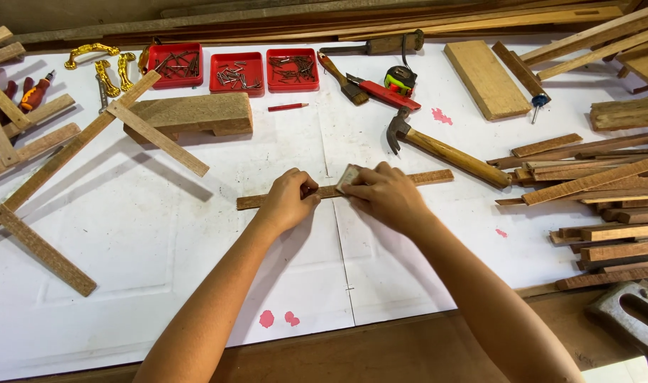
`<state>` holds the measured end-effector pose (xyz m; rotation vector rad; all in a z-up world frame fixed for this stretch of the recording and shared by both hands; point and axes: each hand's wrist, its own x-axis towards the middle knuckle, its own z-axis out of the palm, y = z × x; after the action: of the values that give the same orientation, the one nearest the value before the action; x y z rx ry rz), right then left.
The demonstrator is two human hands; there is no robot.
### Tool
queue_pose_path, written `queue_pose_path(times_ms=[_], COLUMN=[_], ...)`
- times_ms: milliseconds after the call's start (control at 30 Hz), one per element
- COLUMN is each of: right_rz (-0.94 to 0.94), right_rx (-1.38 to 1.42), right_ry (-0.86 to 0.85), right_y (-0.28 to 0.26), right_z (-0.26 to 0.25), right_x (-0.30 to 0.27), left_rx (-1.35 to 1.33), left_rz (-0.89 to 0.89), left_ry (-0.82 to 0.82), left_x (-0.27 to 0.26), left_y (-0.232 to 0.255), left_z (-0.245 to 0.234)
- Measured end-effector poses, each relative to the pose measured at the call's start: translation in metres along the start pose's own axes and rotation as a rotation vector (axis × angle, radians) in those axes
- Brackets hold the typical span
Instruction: Measure and sand a small piece of wood at a workbench.
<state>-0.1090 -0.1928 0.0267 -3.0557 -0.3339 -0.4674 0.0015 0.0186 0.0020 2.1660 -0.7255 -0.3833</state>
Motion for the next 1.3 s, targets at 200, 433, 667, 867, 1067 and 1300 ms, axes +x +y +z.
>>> queue_pose_path(times_ms=[200,433,667,867,1067,1300], right_rz=[0.212,0.251,0.302,0.372,0.415,0.310], right_rx=[0.012,-0.014,0.028,-0.022,-0.202,-0.052], right_ry=[-0.055,0.003,0.030,0.078,0.116,0.105], right_y=[0.044,0.042,0.086,0.100,0.055,0.093], right_z=[-0.022,-0.016,-0.027,-0.030,-0.012,-0.034], right_x=[-0.040,-0.048,-0.088,-0.102,-0.081,-0.102], left_rx=[0.182,0.270,0.134,0.277,0.371,0.301], left_rz=[-0.093,0.283,0.239,0.220,0.229,0.229], left_ry=[-0.130,-0.032,-0.112,-0.110,-0.067,-0.079], left_x=[0.009,0.029,0.050,0.052,0.049,0.048], left_y=[0.022,0.082,0.086,0.105,0.111,0.109], left_z=[-0.008,0.075,0.092,0.098,0.102,0.095])
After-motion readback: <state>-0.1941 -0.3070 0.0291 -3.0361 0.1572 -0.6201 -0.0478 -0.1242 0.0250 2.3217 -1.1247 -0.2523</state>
